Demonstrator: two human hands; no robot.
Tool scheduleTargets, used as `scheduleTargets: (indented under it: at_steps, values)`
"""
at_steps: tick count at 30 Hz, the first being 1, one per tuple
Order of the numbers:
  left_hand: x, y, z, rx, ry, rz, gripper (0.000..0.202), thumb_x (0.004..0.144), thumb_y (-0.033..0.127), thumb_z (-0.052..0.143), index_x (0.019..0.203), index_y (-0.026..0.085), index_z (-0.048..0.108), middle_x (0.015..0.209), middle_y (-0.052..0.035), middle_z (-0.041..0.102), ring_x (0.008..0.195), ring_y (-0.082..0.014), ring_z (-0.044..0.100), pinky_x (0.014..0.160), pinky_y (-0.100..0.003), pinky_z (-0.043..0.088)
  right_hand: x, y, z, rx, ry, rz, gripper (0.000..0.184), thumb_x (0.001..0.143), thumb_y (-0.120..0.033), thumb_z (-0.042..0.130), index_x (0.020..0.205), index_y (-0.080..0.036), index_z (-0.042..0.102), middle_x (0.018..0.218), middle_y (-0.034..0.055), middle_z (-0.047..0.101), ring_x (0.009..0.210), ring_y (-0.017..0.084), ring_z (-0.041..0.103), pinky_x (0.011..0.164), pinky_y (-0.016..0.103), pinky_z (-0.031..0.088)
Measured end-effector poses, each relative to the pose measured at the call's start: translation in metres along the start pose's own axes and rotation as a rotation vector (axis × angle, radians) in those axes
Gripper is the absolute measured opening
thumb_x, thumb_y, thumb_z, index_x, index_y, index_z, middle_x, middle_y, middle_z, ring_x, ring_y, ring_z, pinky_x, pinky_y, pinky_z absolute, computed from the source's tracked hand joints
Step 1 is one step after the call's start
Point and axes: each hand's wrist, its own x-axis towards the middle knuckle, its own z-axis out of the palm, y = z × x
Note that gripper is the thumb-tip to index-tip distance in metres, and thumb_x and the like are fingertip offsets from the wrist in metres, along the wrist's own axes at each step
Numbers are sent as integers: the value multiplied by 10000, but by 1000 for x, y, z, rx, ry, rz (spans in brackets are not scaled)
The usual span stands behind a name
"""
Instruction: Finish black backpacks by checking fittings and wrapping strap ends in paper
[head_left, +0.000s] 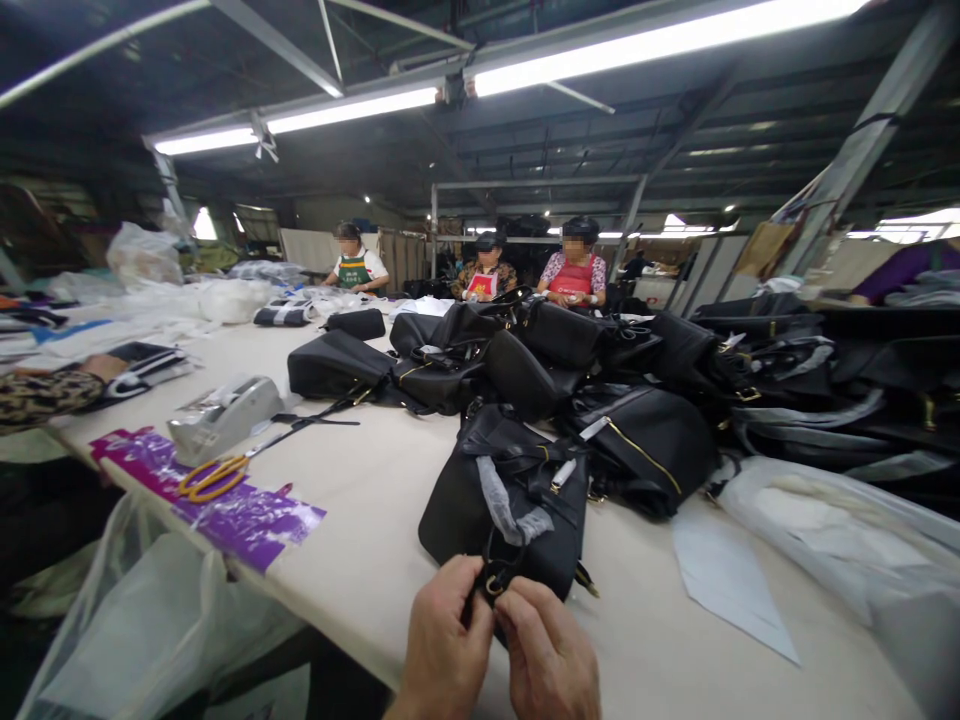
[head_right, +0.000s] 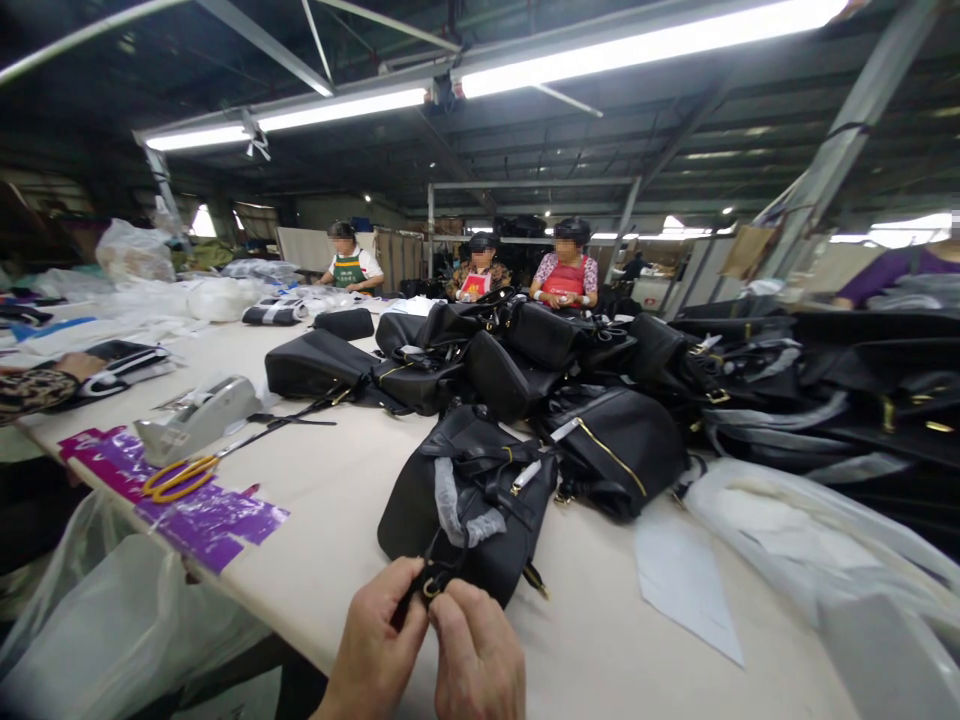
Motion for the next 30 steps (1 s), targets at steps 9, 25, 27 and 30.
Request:
scheduleTargets:
  at_steps: [9,25,27,30]
  values:
    - [-3,-4,3,106,-120,7,163,794,157,443,657,228,395,647,-7,509,615,-170,492,577,-281,314,-12,3,-1,286,-32,335,153,963,-143,441,877,-226,537,814,19,612,741,137,632,674,203,550]
    - [-3,0,9,141,-166,48,124,797,194,456,678,219,432,643,-18,516,598,-163,467,572,-303,269,-5,5,-7,230,2,417,156,961,-217,478,872,-224,606,766,25,639,672,145,639,605,207,543]
    - [-8,-6,10,25,-243,26,96,764,198,495,670,211,477,619,-11,512,569,-149,460,549,-287,274,0,5,-6,356,22,686,186,963,-292,471,836,-224,589,657,-6,590,564,139,595,513,204,520]
    - [-16,-15,2,-520,-429,-302,43,696,239,535,721,208,552,447,57,416,370,-94,331,399,-223,228,4,10,-9,477,-45,843,230,917,-412,542,845,-211,628,630,-7,584,529,149,577,487,223,516]
